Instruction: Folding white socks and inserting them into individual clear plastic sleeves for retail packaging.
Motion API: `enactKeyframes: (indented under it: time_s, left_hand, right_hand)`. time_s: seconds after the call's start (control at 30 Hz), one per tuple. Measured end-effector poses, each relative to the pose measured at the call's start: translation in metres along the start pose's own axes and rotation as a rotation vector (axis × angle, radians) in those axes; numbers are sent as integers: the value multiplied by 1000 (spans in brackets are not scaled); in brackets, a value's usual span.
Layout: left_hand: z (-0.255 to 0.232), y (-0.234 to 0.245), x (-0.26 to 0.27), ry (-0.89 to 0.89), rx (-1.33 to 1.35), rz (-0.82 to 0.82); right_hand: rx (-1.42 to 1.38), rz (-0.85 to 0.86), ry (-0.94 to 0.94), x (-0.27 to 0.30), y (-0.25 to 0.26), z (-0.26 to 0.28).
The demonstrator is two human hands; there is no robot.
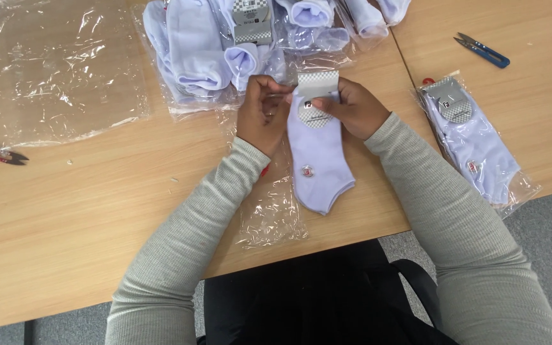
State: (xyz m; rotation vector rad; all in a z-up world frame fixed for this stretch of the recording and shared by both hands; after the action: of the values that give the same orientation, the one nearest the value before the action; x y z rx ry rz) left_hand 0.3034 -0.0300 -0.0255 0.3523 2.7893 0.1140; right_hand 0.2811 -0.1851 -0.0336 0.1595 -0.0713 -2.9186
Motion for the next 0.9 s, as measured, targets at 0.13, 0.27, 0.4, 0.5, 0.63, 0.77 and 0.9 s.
enactKeyframes:
  time_s: [0.13, 0.27, 0.4, 0.5, 0.63, 0.77, 0.9]
  left_hand:
    - [4, 30, -8, 20, -370, -9]
    - [9, 30, 8, 29, -677, 421]
    - [-20, 40, 41, -52, -814, 706]
    - [-4, 45, 59, -47, -908, 743]
    - [18, 47, 70, 116, -982, 803]
    - [22, 47, 72, 164, -933, 819]
    - [33, 50, 73, 164, -944, 815]
  right_hand:
    - [-28, -55, -43, -4, 26, -19]
    - [-144, -21, -151, 2, 36, -31]
    - [-175, 206, -207, 10, -1, -40]
    - [-82, 524, -162, 29, -62, -30]
    - [109, 694, -43, 42, -112, 6]
    - [291, 792, 45, 51, -127, 17]
    - [429, 699, 6, 48, -103, 5]
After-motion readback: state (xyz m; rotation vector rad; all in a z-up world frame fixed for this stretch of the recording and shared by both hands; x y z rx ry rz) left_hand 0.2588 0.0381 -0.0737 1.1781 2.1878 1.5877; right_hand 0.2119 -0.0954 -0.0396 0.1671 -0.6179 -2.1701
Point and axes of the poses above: each hand's wrist, its own x-axis away from the middle knuckle, its own y-axis out of the back of the hand, z = x × y, the point moved 10 cm from there along -x, towards the middle knuckle, and after that the axes turned 3 degrees about -x, right-handed, at the moved point
